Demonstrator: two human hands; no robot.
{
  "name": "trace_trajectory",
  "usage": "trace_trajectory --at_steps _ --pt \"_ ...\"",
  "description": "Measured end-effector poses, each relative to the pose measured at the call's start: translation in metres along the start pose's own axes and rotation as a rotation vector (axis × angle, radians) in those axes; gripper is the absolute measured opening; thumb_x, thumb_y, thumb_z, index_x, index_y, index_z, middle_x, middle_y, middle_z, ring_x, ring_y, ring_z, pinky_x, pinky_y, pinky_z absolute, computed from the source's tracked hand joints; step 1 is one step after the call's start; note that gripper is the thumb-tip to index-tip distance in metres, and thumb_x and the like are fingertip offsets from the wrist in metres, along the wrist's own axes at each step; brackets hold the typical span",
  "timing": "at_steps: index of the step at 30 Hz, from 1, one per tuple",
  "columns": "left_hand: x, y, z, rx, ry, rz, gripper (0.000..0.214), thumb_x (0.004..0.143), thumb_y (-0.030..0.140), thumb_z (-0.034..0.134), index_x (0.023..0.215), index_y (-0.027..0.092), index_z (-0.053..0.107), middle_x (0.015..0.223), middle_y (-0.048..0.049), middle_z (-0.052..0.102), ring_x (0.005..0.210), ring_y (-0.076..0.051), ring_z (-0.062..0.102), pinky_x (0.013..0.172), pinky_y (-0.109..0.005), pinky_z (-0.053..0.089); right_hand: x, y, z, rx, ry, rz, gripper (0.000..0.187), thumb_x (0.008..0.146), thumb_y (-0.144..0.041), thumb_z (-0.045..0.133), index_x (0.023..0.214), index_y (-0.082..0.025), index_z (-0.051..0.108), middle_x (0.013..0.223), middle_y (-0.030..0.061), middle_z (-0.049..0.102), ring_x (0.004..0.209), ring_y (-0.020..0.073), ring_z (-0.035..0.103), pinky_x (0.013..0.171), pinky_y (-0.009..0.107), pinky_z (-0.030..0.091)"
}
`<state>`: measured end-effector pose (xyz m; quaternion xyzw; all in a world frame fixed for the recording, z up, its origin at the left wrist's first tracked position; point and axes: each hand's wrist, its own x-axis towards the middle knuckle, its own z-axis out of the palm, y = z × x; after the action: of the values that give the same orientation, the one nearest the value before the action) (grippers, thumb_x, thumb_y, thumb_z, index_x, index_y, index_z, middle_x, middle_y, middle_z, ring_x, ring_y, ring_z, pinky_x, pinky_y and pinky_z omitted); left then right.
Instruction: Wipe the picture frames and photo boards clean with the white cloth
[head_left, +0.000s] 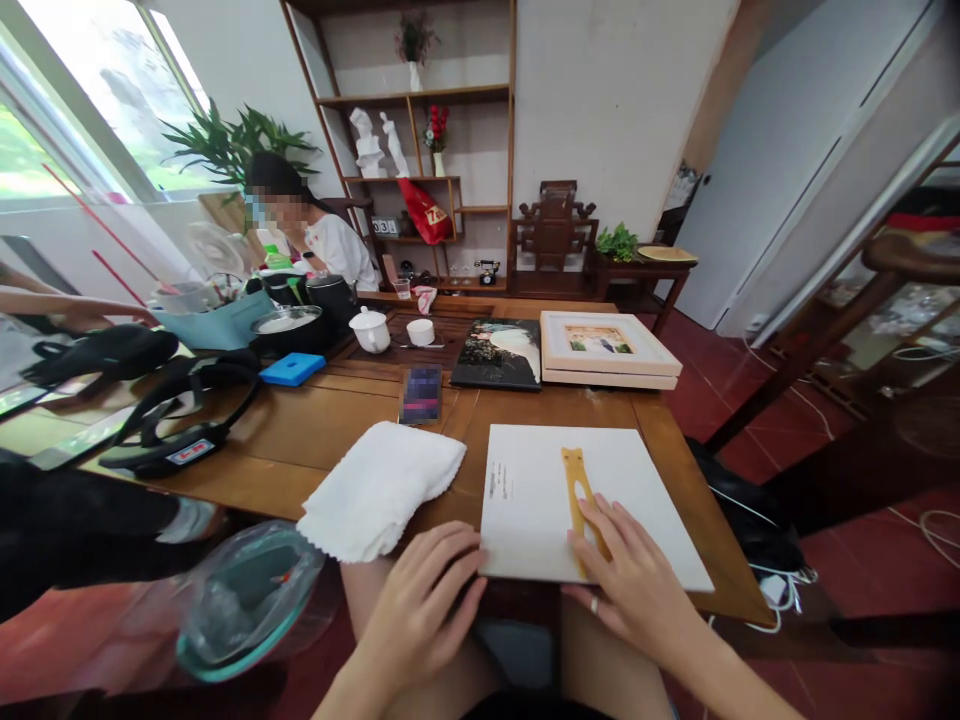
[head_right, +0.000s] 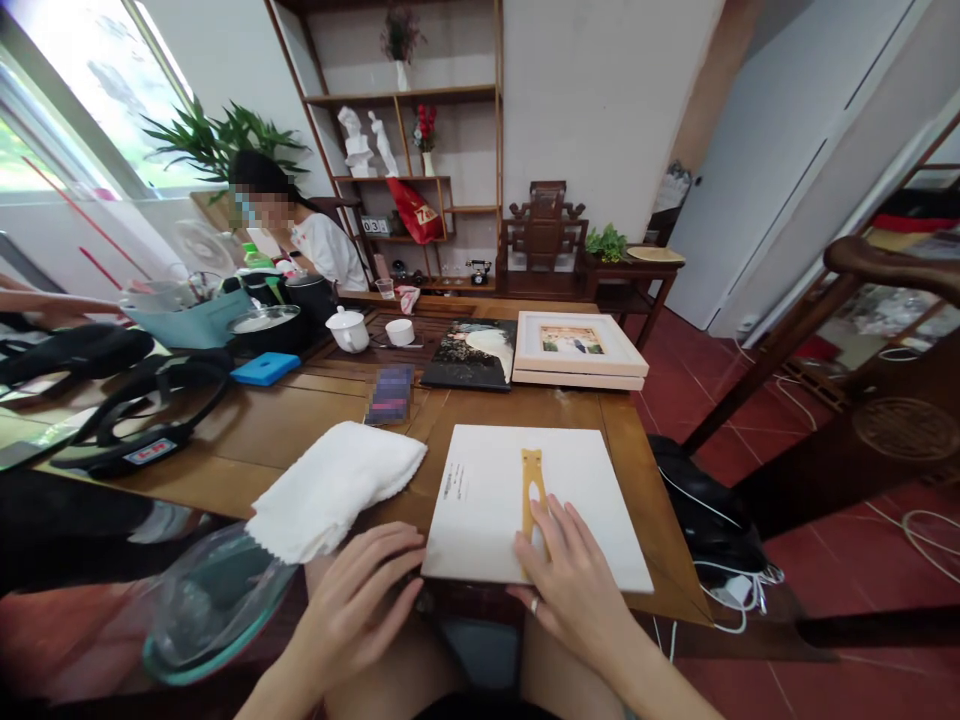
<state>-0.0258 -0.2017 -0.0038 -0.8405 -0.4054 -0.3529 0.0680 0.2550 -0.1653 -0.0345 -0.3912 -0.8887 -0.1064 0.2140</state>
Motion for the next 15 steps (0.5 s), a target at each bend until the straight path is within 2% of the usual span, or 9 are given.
trace_trajectory --at_steps 3,5,7,10,12,13,15 --pt "0.002 0.003 0.01 -0.14 -0.014 -0.059 0.03 0.087 0.007 0.056 0.114 0.019 0.059 0.111 -0.0103 0.066 0.109 -0.024 0.059 0.094 -0.039 0.05 -0.012 -0.006 0.002 -0.069 0.067 -0.067 0.032 0.078 -0.022 0.066 0.109 -0.013 0.064 0.133 0.0264 0.055 0.13 0.0427 0.043 0.098 0.056 0.047" --pt "0.004 -0.001 0.01 -0.247 0.029 -0.168 0.031 0.089 0.008 0.052 0.117 0.021 0.057 0.112 -0.0098 0.065 0.109 -0.023 0.059 0.093 -0.038 0.05 -0.018 -0.005 0.0 -0.122 0.117 -0.139 0.033 0.08 -0.012 0.058 0.113 -0.011 0.062 0.133 0.0263 0.055 0.133 0.0424 0.04 0.098 0.056 0.048" --pt "0.007 -0.006 0.006 -0.363 0.092 -0.337 0.03 0.092 0.011 0.049 0.118 0.023 0.056 0.112 -0.009 0.064 0.105 -0.022 0.06 0.09 -0.036 0.052 -0.022 0.0 -0.005 -0.164 0.154 -0.208 0.038 0.083 -0.006 0.051 0.119 -0.011 0.061 0.134 0.0238 0.055 0.134 0.0402 0.038 0.099 0.054 0.048" --pt "0.015 -0.011 0.003 -0.602 0.144 -0.592 0.024 0.096 0.021 0.045 0.118 0.024 0.054 0.115 -0.009 0.062 0.105 -0.021 0.062 0.09 -0.036 0.052 -0.02 0.015 -0.02 -0.156 0.164 -0.281 0.045 0.086 -0.005 0.045 0.129 -0.01 0.056 0.136 0.0195 0.055 0.134 0.0366 0.041 0.1 0.049 0.047" --pt "0.022 -0.013 0.007 -0.767 0.116 -0.69 0.025 0.095 0.025 0.047 0.119 0.024 0.051 0.12 -0.0102 0.06 0.114 -0.023 0.059 0.095 -0.038 0.05 -0.011 0.027 -0.034 -0.116 0.195 -0.301 0.049 0.086 -0.007 0.046 0.134 -0.009 0.052 0.134 0.0182 0.057 0.13 0.0343 0.047 0.101 0.045 0.048" --pt "0.027 -0.014 0.01 -0.827 0.096 -0.723 0.029 0.093 0.027 0.051 0.122 0.024 0.048 0.124 -0.0111 0.057 0.12 -0.024 0.056 0.097 -0.039 0.049 -0.005 0.033 -0.043 -0.09 0.228 -0.292 0.05 0.086 -0.009 0.047 0.136 -0.009 0.051 0.132 0.0178 0.059 0.126 0.0329 0.052 0.099 0.043 0.049" --pt "0.04 -0.016 0.017 -0.921 0.045 -0.768 0.053 0.085 0.028 0.063 0.132 0.025 0.038 0.137 -0.0138 0.049 0.132 -0.027 0.046 0.1 -0.041 0.047 0.013 0.042 -0.06 -0.03 0.318 -0.222 0.047 0.087 -0.013 0.051 0.134 -0.01 0.053 0.121 0.0165 0.067 0.107 0.0283 0.066 0.088 0.036 0.053"
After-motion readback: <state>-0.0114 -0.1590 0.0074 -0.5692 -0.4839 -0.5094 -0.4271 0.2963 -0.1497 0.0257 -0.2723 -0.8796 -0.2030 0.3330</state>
